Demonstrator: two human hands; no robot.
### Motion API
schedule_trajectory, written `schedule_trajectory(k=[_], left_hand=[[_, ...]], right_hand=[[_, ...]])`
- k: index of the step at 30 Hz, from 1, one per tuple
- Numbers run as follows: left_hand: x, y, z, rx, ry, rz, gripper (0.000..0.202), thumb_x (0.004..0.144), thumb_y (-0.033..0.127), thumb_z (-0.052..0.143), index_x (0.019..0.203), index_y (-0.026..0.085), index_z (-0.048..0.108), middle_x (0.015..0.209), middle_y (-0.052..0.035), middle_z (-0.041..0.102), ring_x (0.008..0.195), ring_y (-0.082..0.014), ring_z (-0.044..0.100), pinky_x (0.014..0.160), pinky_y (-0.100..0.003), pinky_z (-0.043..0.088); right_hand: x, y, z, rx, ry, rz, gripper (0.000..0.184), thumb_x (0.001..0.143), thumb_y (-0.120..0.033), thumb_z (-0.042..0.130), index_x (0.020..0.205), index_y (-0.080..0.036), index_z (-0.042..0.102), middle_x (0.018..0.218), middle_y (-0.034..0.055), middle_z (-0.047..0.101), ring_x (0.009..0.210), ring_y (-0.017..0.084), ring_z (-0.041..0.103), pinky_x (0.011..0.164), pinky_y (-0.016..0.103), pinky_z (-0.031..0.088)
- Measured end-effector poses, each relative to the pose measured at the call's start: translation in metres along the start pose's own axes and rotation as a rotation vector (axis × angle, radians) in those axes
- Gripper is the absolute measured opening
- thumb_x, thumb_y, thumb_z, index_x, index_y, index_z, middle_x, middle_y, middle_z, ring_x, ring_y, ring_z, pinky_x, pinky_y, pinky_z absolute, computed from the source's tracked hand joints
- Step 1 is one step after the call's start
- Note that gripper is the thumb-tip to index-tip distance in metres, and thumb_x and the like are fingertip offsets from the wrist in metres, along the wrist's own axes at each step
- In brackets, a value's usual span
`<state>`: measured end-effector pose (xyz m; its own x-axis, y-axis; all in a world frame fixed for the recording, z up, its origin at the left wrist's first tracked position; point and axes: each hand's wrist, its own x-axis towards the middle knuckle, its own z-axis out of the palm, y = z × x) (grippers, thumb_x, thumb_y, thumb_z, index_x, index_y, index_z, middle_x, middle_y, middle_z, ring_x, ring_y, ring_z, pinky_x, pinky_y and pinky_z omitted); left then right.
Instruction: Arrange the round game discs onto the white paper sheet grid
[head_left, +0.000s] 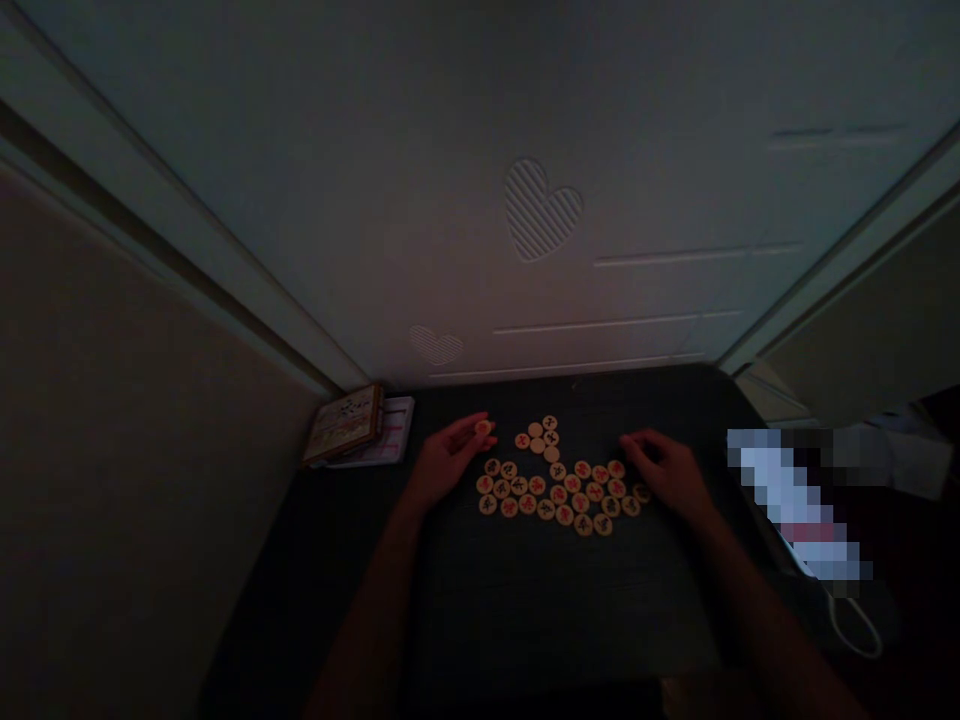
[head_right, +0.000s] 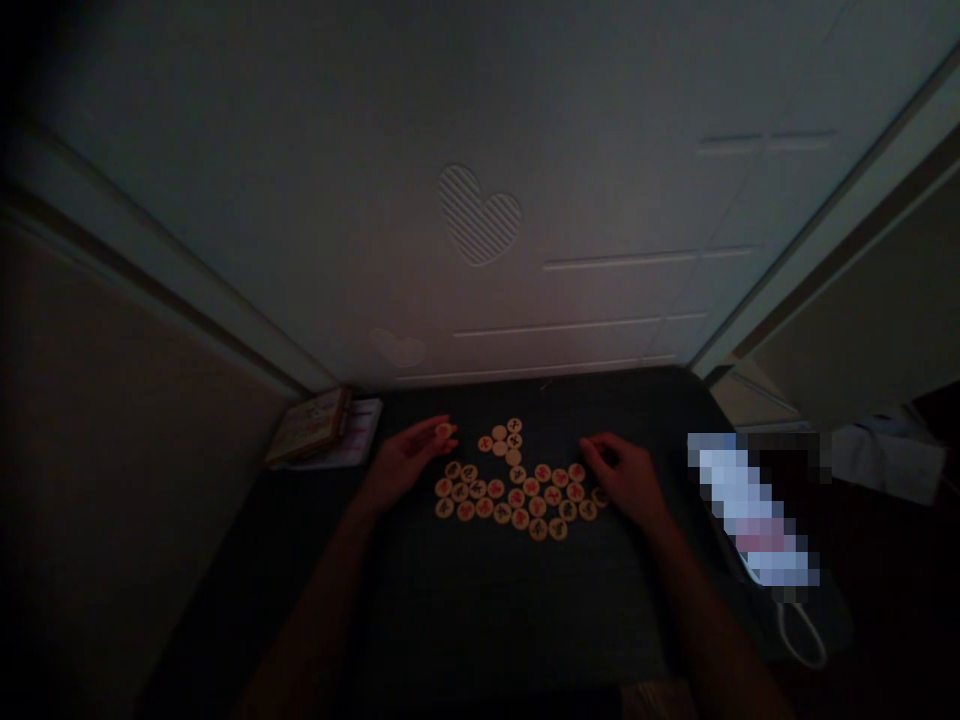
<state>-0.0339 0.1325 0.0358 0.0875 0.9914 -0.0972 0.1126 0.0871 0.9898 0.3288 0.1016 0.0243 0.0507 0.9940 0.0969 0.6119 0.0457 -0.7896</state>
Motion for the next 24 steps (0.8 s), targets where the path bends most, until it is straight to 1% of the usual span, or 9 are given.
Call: schedule_trajectory(k=[4, 9, 14, 18, 24], left_hand=[[-0.0005, 0.0, -0.0001, 0.014, -0.005, 0.009, 0.061, 0.084, 0.059, 0.073, 0.13, 0.02, 0.065, 0.12, -0.0135, 0.076, 0.099, -0.0285, 0.077, 0.094, -0.049, 0.06], [-0.0012, 0.001, 0.0009, -0.007, -0.023, 0.002, 0.063, 0.084, 0.06, 0.072, 0.13, 0.018, 0.062, 0.12, -0.0155, 0.075, 0.094, -0.0271, 0.078, 0.091, -0.047, 0.062], [-0.001, 0.0007, 0.0007, 0.002, -0.019, 0.023, 0.06, 0.084, 0.06, 0.073, 0.127, 0.019, 0.065, 0.117, -0.0135, 0.077, 0.094, -0.0266, 0.077, 0.09, -0.046, 0.062], [-0.0001, -0.0015, 0.0006, 0.042, -0.004, 0.028, 0.057, 0.085, 0.061, 0.07, 0.123, 0.019, 0.068, 0.113, -0.0119, 0.078, 0.095, -0.0259, 0.077, 0.092, -0.045, 0.061], [0.0003, -0.0044, -0.0001, 0.058, 0.013, 0.031, 0.054, 0.086, 0.059, 0.07, 0.123, 0.02, 0.068, 0.111, -0.0105, 0.078, 0.095, -0.0251, 0.077, 0.093, -0.044, 0.06]], right_hand=[[0.0002, 0.0007, 0.0003, -0.001, 0.005, 0.0, 0.041, 0.092, -0.059, 0.057, 0.091, -0.023, 0.076, 0.078, 0.0041, 0.077, 0.068, 0.022, 0.07, 0.059, 0.031, 0.051], [0.0009, 0.0003, -0.0003, -0.005, 0.003, -0.017, 0.04, 0.093, -0.058, 0.057, 0.089, -0.023, 0.075, 0.082, 0.0042, 0.077, 0.072, 0.023, 0.071, 0.063, 0.032, 0.052], [0.0005, -0.0018, -0.0011, -0.012, -0.006, -0.012, 0.04, 0.093, -0.058, 0.056, 0.088, -0.023, 0.075, 0.078, 0.0037, 0.076, 0.069, 0.022, 0.069, 0.061, 0.03, 0.05], [0.0005, -0.002, -0.001, -0.01, -0.001, -0.009, 0.039, 0.093, -0.057, 0.057, 0.089, -0.023, 0.075, 0.079, 0.0037, 0.077, 0.071, 0.023, 0.07, 0.063, 0.031, 0.051], [0.0008, 0.0008, 0.0, 0.0, -0.006, -0.001, 0.041, 0.093, -0.059, 0.057, 0.089, -0.023, 0.075, 0.079, 0.0042, 0.077, 0.069, 0.022, 0.07, 0.06, 0.031, 0.051]])
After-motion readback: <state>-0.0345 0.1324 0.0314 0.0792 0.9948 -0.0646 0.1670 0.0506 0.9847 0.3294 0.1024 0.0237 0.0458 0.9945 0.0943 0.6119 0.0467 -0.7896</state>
